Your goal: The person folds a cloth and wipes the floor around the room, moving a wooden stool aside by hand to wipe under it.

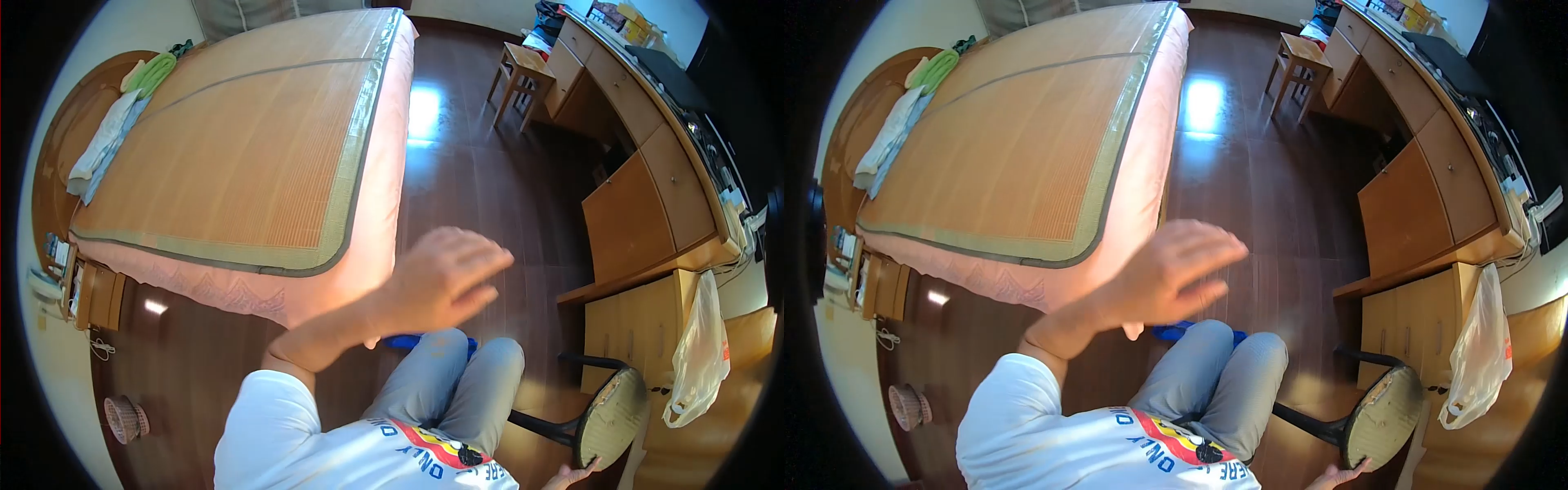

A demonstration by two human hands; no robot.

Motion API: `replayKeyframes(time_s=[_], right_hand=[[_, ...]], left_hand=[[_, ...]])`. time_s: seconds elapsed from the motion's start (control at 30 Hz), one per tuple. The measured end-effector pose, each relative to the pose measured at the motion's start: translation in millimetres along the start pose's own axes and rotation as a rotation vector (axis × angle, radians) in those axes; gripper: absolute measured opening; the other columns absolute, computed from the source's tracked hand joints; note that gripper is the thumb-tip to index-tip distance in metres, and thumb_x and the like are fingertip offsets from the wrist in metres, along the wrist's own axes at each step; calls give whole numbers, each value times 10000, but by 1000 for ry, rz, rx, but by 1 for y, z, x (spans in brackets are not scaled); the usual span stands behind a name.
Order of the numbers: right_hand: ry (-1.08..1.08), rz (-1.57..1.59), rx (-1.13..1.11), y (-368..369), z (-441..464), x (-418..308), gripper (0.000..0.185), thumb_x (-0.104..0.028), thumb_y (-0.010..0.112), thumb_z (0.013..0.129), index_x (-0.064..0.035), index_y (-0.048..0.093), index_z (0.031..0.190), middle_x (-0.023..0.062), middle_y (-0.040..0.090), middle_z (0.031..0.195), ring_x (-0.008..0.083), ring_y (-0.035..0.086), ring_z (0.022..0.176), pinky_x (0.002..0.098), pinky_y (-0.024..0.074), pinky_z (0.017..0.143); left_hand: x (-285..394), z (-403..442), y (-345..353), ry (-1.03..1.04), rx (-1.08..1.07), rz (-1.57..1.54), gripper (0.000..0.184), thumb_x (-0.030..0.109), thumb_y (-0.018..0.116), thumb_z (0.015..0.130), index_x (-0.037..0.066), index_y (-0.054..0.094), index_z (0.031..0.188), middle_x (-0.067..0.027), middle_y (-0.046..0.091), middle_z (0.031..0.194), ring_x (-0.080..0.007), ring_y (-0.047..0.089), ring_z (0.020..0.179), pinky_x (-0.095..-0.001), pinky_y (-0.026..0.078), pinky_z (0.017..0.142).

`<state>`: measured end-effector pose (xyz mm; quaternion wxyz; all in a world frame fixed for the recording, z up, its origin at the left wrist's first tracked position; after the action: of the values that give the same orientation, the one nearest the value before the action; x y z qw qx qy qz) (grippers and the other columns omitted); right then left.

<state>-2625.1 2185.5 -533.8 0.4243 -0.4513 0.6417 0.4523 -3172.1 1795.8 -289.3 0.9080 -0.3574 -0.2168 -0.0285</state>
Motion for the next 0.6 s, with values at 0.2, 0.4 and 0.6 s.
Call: replayKeyframes(time_s=[0.2,0.4,0.6], right_hand=[[103,237,-50,-18,26,18,642,-400,703,859,-76,522,1383,121,563,1342,331,556,1166,452,476,951],[101,216,-94,10,11,26,631,-398,746,822,-81,554,1333,98,581,1290,305,570,1131,448,497,894],[121,141,-277,102,-10,31,535,-335,688,849,-44,571,1283,99,595,1261,283,585,1115,439,497,953]], left_hand=[[-104,-14,24,-93,-536,419,367,256,671,881,109,629,1214,-79,651,1127,-266,592,1104,-424,460,931],[-175,-50,73,-182,-882,556,310,325,614,920,144,660,1168,-73,678,1057,-255,626,1062,-439,479,892],[-195,-51,80,-310,-727,197,382,302,614,918,107,626,1246,-109,685,1145,-301,620,1118,-462,497,922]])
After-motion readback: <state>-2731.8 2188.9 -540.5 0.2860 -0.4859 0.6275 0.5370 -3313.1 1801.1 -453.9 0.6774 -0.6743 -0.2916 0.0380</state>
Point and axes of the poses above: each hand's wrist, its own z-axis towards the middle knuckle, its own y-axis out of the palm, x = y × z, the point moved 4 cm from there along z, towards the middle knuckle
